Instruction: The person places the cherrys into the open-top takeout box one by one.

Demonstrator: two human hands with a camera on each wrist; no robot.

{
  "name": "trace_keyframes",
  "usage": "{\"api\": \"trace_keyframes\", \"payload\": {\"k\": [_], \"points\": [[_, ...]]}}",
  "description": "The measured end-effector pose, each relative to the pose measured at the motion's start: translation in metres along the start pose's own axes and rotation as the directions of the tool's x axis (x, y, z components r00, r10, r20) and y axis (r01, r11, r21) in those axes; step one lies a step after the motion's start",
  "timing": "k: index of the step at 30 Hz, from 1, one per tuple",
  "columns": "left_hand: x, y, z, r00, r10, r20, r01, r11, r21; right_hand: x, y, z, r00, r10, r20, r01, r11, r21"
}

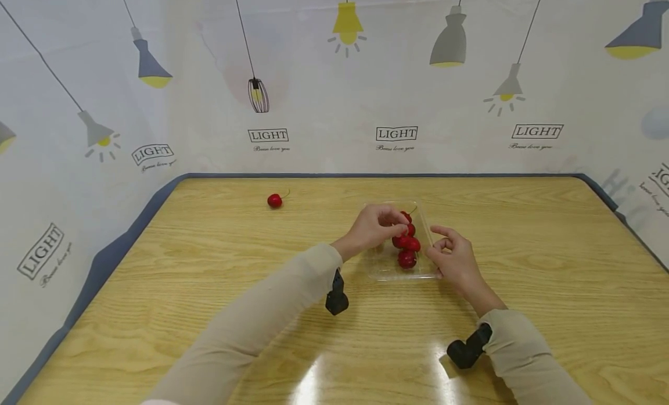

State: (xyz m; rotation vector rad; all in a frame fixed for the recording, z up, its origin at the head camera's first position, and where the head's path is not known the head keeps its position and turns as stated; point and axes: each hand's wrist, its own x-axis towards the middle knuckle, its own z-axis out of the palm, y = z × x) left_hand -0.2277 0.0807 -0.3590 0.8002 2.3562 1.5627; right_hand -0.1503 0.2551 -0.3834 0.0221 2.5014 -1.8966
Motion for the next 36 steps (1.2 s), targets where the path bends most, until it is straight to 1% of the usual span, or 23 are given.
{"api": "trace_keyframes", "payload": {"k": [7, 12, 17, 21, 27, 32, 36], "points": [[0.0016, 0.0009, -0.0011, 1.000, -0.011, 0.028, 0.011, 1.000, 0.019, 0.0007, -0.0036, -0.0006, 1.000, 0.004, -0.022, -0.004, 1.000, -0.026], [0.0013, 0.0025, -0.0033, 0.998, -0.021, 0.053, 0.019, 0.999, 0.039, 0.0011, -0.0043, -0.0013, 1.000, 0.003, -0.019, -0.004, 1.000, -0.028], [0.0009, 0.0016, -0.0032, 0.998, -0.033, 0.062, 0.032, 0.999, 0.028, 0.0016, -0.0024, -0.0012, 1.000, 0.003, -0.021, -0.003, 1.000, -0.020], [0.0004, -0.0005, -0.0024, 0.997, -0.032, 0.064, 0.030, 0.999, 0.032, 0.0006, -0.0021, -0.0004, 1.000, 0.008, -0.022, -0.009, 1.000, -0.014], [-0.0019, -0.0030, -0.0016, 0.998, -0.011, 0.058, 0.008, 0.999, 0.048, -0.0023, -0.0024, 0.0012, 1.000, 0.008, -0.011, -0.009, 1.000, -0.015], [-0.0025, -0.0039, -0.0014, 0.999, -0.006, 0.041, 0.005, 0.999, 0.031, -0.0026, -0.0026, 0.0022, 1.000, 0.004, -0.010, -0.004, 1.000, -0.018], [-0.0016, -0.0023, -0.0021, 0.999, -0.002, 0.039, 0.002, 1.000, 0.011, -0.0022, -0.0026, 0.0023, 1.000, 0.006, -0.014, -0.006, 1.000, -0.017]]}}
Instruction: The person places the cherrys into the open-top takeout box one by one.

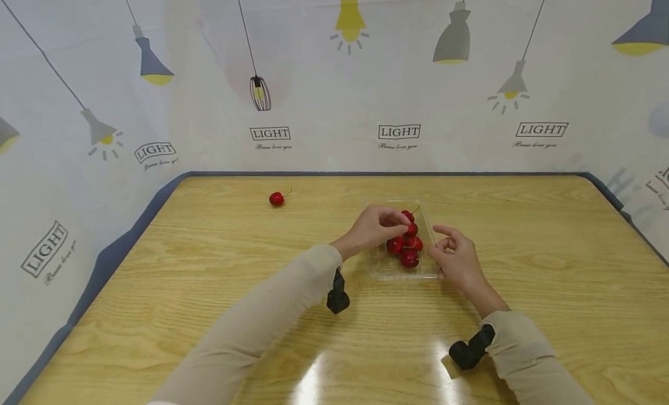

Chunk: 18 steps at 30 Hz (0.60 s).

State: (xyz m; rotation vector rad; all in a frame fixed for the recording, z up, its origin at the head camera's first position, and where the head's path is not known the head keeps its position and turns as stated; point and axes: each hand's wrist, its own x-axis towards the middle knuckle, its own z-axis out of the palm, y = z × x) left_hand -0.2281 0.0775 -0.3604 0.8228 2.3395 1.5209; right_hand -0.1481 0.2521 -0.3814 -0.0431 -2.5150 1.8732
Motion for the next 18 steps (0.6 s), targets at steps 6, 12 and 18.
{"api": "trace_keyframes", "payload": {"k": [6, 12, 18], "points": [[0.000, 0.005, -0.005, 1.000, 0.009, 0.003, -0.008, 1.000, -0.020, -0.001, 0.000, 0.000, 1.000, -0.008, 0.005, 0.008, 1.000, -0.003], [-0.002, 0.007, -0.018, 0.999, 0.024, -0.034, -0.025, 1.000, -0.004, -0.002, 0.000, 0.000, 1.000, -0.021, 0.015, 0.022, 1.000, -0.003], [-0.003, -0.001, -0.036, 0.996, 0.032, -0.085, -0.029, 0.999, 0.033, -0.003, 0.000, 0.001, 0.999, -0.029, 0.015, 0.029, 1.000, -0.003]]}}
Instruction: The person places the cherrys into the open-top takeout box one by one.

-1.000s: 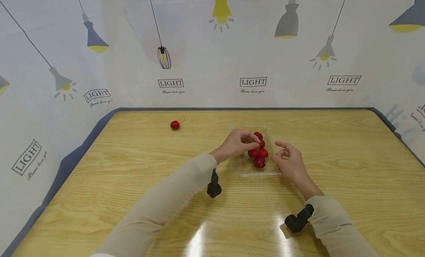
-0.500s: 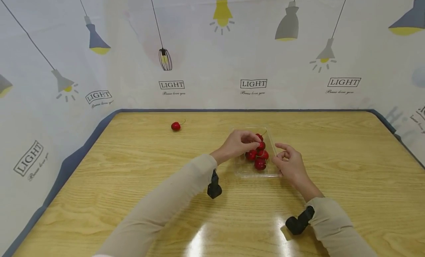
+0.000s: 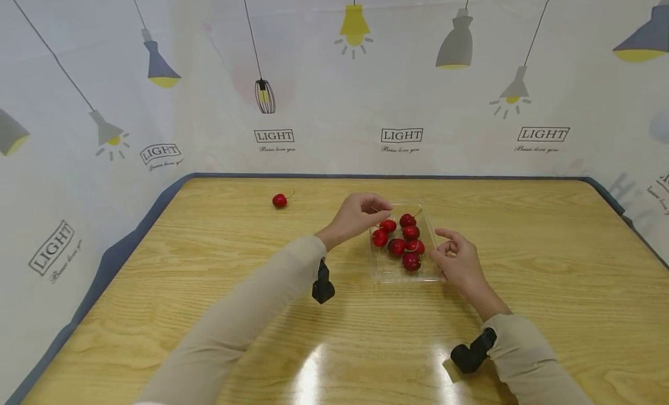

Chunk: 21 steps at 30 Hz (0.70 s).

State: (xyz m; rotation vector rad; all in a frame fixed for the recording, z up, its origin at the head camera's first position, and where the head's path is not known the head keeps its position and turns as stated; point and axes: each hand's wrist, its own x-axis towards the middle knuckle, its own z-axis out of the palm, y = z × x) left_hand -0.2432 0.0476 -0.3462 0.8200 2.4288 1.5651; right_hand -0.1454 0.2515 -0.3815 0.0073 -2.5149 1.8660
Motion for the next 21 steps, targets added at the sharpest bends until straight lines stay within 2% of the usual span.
{"api": "trace_keyframes", "payload": {"k": [14, 21], "points": [[-0.002, -0.018, -0.041, 0.994, -0.013, -0.107, 0.023, 0.995, 0.097, -0.001, 0.002, 0.000, 1.000, -0.002, -0.014, 0.002, 1.000, -0.003], [-0.002, -0.031, -0.060, 0.979, -0.051, -0.197, 0.077, 0.989, 0.127, 0.001, 0.003, 0.001, 1.000, 0.000, -0.021, 0.000, 1.000, -0.004]]}}
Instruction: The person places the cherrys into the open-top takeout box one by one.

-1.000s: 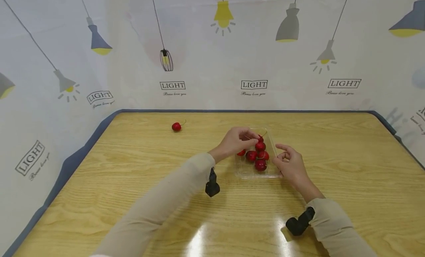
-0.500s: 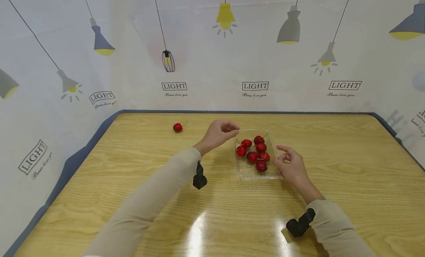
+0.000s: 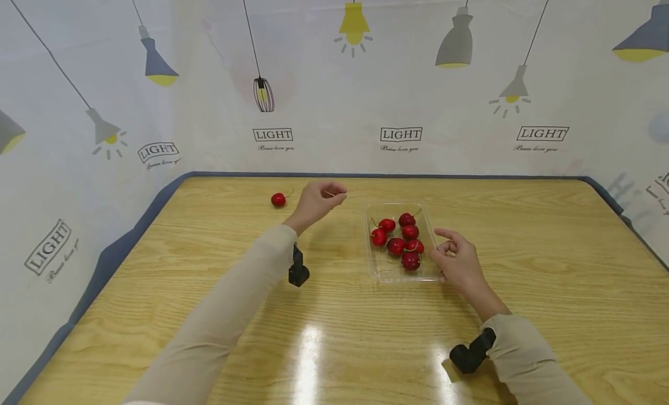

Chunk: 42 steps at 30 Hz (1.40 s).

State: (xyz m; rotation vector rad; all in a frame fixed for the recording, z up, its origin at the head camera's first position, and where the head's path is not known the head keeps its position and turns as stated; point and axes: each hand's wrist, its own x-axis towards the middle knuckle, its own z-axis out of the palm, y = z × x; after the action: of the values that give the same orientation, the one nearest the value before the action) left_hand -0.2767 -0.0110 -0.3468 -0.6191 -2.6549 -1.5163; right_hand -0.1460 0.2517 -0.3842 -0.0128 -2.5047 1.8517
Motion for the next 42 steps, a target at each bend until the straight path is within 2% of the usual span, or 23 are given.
{"api": "trace_keyframes", "payload": {"k": [7, 14, 22, 32, 42], "points": [[0.002, -0.016, -0.015, 0.995, -0.056, -0.086, 0.058, 0.998, 0.014, 0.000, 0.001, -0.001, 1.000, -0.003, 0.002, 0.003, 1.000, -0.003], [-0.002, -0.027, -0.028, 0.979, -0.101, -0.176, 0.104, 0.994, 0.012, 0.001, 0.001, -0.002, 1.000, 0.006, -0.001, -0.006, 1.000, -0.005], [-0.005, -0.042, -0.041, 0.966, -0.137, -0.221, 0.146, 0.989, 0.024, 0.001, 0.001, -0.001, 1.000, 0.002, -0.001, -0.002, 1.000, 0.002], [-0.006, -0.056, -0.058, 0.931, -0.201, -0.303, 0.235, 0.969, 0.080, 0.000, 0.001, 0.000, 1.000, 0.013, -0.005, -0.013, 1.000, -0.002], [-0.003, -0.062, -0.063, 0.926, -0.200, -0.320, 0.246, 0.963, 0.111, 0.001, 0.002, 0.001, 1.000, 0.007, -0.016, -0.007, 1.000, 0.008]]}}
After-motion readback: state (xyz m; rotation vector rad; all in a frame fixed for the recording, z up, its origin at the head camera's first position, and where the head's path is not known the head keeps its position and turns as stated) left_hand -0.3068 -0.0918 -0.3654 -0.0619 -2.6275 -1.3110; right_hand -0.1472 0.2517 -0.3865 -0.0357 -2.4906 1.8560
